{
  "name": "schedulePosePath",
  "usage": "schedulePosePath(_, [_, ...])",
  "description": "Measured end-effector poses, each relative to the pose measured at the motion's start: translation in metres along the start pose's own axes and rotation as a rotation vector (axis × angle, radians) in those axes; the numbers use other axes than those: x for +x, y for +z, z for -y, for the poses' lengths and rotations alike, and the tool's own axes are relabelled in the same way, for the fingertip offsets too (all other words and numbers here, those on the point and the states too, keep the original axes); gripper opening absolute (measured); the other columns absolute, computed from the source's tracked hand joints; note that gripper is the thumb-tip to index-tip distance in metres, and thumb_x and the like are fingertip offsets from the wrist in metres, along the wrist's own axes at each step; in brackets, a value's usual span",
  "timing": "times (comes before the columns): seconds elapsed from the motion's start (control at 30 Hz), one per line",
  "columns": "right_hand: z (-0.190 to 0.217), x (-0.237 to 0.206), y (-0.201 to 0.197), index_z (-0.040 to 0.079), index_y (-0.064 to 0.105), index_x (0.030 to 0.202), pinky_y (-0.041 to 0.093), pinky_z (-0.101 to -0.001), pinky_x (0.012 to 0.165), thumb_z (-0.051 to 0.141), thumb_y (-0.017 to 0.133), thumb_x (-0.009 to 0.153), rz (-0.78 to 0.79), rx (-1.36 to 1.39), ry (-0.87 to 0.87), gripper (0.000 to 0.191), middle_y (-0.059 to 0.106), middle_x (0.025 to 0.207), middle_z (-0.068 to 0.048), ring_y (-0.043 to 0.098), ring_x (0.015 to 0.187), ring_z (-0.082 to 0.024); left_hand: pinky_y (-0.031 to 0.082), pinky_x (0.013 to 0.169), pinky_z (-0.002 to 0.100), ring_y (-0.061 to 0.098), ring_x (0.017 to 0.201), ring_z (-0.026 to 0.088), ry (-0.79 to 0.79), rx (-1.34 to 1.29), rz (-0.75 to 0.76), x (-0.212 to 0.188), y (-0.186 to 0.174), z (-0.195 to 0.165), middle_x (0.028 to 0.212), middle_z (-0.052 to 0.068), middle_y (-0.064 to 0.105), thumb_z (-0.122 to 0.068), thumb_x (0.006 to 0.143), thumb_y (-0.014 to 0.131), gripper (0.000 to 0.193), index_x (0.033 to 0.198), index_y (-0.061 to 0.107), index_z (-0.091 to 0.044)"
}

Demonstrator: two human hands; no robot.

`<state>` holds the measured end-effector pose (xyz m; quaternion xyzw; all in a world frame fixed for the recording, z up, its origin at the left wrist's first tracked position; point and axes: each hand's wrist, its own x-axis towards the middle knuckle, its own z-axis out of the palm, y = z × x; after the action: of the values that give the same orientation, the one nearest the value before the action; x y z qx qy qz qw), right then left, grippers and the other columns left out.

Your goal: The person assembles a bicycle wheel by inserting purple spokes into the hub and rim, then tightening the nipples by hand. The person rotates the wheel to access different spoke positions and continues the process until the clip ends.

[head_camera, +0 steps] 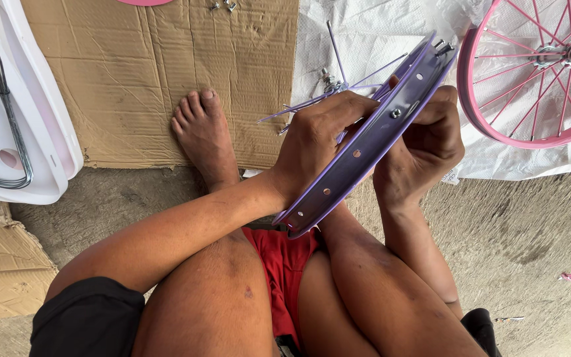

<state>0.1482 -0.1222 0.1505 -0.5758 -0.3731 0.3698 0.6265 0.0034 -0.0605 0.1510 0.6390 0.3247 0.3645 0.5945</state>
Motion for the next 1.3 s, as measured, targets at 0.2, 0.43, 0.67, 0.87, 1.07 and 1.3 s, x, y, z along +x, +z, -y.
schedulePosePath(0.2, [0.004,0.004,-0.005,-0.006,0.069,0.113,0.052,-0.0234,0.086,0.004,0.075,0.102,0.085,-0.089,0.066,0.016,0.061,0.102,-0.004,0.058,0.093,-0.009,0.063,0.088,0.035,0.075,0.101,0.025,-0.054,0.040,-0.040,0.003,0.002,-0.003,0.110,0.013,0.073,-0.011,0.085,0.079,0.035,0.116,0.067,0.001])
schedulePosePath(0.43, [0.003,0.004,0.005,0.003,0.065,0.100,0.054,-0.0227,0.081,0.007,0.079,0.099,0.031,0.004,0.027,0.015,0.059,0.107,-0.002,0.060,0.087,-0.008,0.063,0.089,0.033,0.075,0.101,0.024,-0.025,0.017,-0.056,-0.001,0.001,-0.005,0.115,0.014,0.072,-0.010,0.090,0.079,0.036,0.121,0.066,0.001])
schedulePosePath(0.67, [0.016,0.005,0.002,-0.004,0.068,0.118,0.052,-0.0207,0.086,0.011,0.077,0.104,0.133,-0.038,0.158,0.022,0.058,0.107,-0.002,0.059,0.094,-0.007,0.063,0.089,0.033,0.075,0.102,0.023,-0.002,0.014,-0.081,-0.003,0.000,-0.002,0.115,0.012,0.072,-0.012,0.089,0.081,0.038,0.122,0.065,0.000])
schedulePosePath(0.87, [0.013,0.005,0.005,-0.001,0.068,0.103,0.049,-0.0200,0.083,0.008,0.079,0.103,0.086,-0.040,0.103,0.014,0.060,0.102,-0.002,0.057,0.091,-0.008,0.063,0.088,0.031,0.076,0.101,0.023,-0.018,0.009,-0.082,-0.005,0.000,-0.004,0.117,0.012,0.073,-0.012,0.090,0.083,0.039,0.122,0.066,-0.001])
schedulePosePath(1.07, [0.014,0.008,0.003,-0.003,0.067,0.107,0.048,-0.0209,0.086,0.005,0.078,0.105,0.134,-0.062,0.118,0.014,0.058,0.104,-0.001,0.056,0.094,-0.008,0.062,0.089,0.033,0.075,0.101,0.024,-0.005,0.024,-0.107,-0.004,-0.001,-0.004,0.114,0.013,0.072,-0.013,0.087,0.083,0.041,0.122,0.065,0.001])
schedulePosePath(1.3, [0.009,0.005,0.003,0.002,0.067,0.101,0.049,-0.0195,0.080,0.006,0.081,0.105,0.112,-0.010,0.074,0.016,0.060,0.103,-0.001,0.057,0.089,-0.007,0.063,0.087,0.032,0.076,0.100,0.023,-0.032,-0.002,-0.082,-0.006,-0.003,-0.005,0.115,0.012,0.073,-0.012,0.089,0.083,0.041,0.124,0.065,0.000])
